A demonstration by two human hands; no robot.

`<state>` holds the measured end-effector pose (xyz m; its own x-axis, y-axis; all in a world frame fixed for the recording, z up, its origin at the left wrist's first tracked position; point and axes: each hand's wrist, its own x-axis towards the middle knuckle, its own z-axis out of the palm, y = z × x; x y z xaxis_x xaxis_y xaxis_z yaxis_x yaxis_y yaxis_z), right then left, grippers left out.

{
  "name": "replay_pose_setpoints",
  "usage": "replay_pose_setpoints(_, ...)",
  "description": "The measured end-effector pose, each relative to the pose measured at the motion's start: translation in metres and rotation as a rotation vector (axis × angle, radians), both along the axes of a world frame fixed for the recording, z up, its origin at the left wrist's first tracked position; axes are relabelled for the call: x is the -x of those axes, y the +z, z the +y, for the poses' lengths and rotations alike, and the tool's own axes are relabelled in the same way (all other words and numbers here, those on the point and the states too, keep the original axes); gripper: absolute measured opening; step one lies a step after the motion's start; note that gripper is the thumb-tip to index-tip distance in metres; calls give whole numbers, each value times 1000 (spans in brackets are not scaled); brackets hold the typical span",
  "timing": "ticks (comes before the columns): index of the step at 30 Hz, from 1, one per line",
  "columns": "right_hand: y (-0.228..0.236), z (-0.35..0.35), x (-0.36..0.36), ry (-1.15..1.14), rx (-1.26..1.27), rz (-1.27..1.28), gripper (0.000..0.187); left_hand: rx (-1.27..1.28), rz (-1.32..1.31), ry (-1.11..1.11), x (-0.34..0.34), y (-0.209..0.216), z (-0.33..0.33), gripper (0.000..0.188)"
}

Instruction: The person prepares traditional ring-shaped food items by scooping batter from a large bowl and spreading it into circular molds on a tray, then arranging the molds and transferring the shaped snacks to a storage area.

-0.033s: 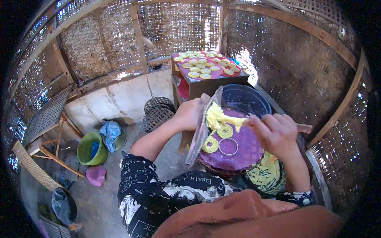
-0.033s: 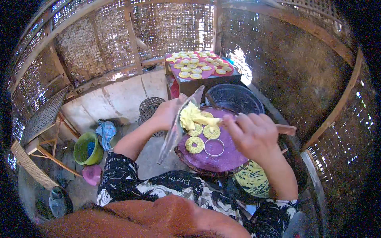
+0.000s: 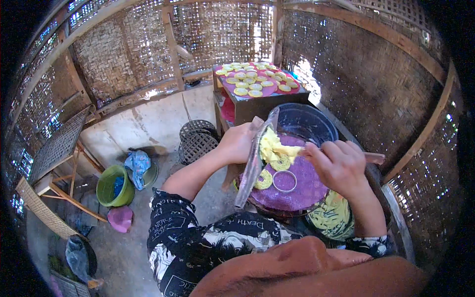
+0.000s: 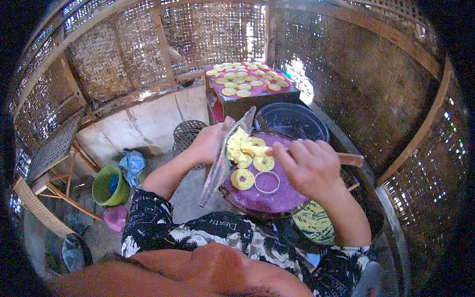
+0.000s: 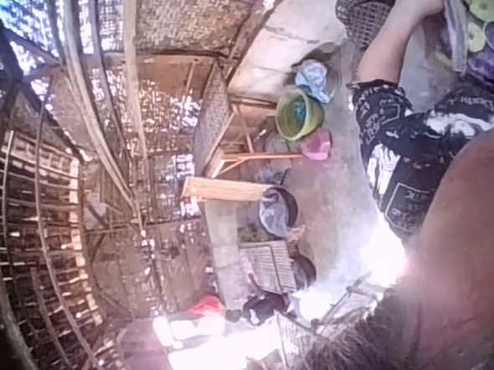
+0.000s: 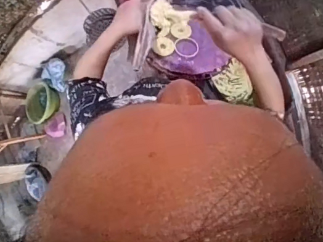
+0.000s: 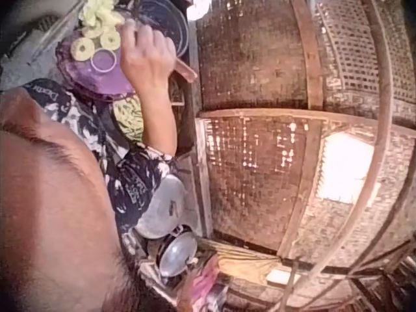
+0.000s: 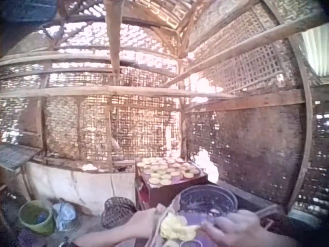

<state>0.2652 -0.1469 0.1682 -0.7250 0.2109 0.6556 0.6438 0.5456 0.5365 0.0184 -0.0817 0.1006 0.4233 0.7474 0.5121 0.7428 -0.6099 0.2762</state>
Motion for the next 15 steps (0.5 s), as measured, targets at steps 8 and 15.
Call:
replay_pose_setpoints(8,-26,8,16,-30,42,-94,24,174,3,-45,-3,-15,26,32)
replay_pose_setpoints(15,-19,21,-21,-77,92,361,24,980,-877,-472,29,-52,85,41)
